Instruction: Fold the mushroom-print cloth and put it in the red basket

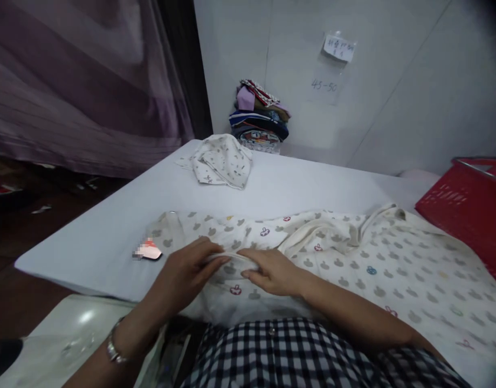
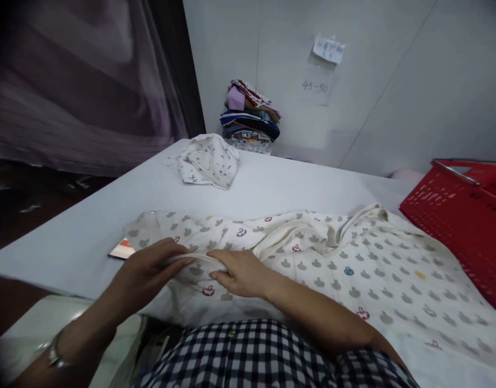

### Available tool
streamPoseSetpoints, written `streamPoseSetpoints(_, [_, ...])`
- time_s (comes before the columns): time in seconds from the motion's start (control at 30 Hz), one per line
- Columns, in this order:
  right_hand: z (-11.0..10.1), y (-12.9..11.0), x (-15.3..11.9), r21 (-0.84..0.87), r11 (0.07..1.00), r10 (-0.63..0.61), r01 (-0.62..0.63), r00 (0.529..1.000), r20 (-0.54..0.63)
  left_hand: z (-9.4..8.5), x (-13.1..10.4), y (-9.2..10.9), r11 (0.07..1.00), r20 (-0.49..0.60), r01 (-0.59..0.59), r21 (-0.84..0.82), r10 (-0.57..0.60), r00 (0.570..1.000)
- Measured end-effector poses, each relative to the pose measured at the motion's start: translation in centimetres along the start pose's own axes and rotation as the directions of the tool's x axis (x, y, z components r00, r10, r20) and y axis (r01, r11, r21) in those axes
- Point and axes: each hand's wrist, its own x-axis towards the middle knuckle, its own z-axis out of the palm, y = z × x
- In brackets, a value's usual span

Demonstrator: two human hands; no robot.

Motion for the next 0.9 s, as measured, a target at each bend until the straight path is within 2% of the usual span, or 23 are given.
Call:
streamPoseSetpoints(0.17, [-1.5,3.1,-2.0,-0.166,0.984,-0.088,0.059,0.980,-0.177,-3.2,-0.3,-0.1,0.998,-0.232,-0.063,-0.002,0.061,0.971])
streamPoseSetpoints(0.27, [-3.4,5.3,-3.4,-0.200,0.979,-0.075,0.030,0.973,-0.216,-3.9,-0.7,-0.3,0.996,-0.301,-0.089,-0.003,0.084,0.950])
streamPoseSetpoints(0.43, [-6.4,7.7,-5.8,-0.255,0.966,0.000,-0.035,0.990,-0.138,-4.1,-1.2,-0.5,0.989,-0.307,-0.148,-0.027,0.132,0.942])
streamPoseSetpoints(0.5, [-6.9,8.1,-6.5,-0.285,0.957,0.000,-0.044,0.989,-0.151,-4.1,-1.4,-0.4,0.985,-0.304,-0.170,-0.043,0.149,0.941])
streamPoseSetpoints(0.57, [-7.0,8.1,-6.9,-0.289,0.956,-0.011,-0.043,0.983,-0.181,-4.2,-1.6,-0.2,0.987,-0.279,-0.145,-0.064,0.121,0.952])
streamPoseSetpoints(0.63, [-6.8,7.9,-7.1,-0.269,0.962,-0.012,-0.033,0.986,-0.165,-4.4,-2.0,-0.2,0.992,-0.260,-0.098,-0.073,0.076,0.963])
streamPoseSetpoints(0.8, [-6.3,7.2,-7.4,-0.215,0.974,0.071,-0.076,0.997,-0.029,-4.7,-3.1,-1.1,0.992,-0.253,-0.120,-0.025,0.110,0.961])
streamPoseSetpoints(0.9, [-6.7,6.8,-7.4,-0.099,0.990,0.108,-0.103,0.993,0.041,-4.7,-3.7,-1.6,0.991,-0.247,-0.125,-0.044,0.110,0.963])
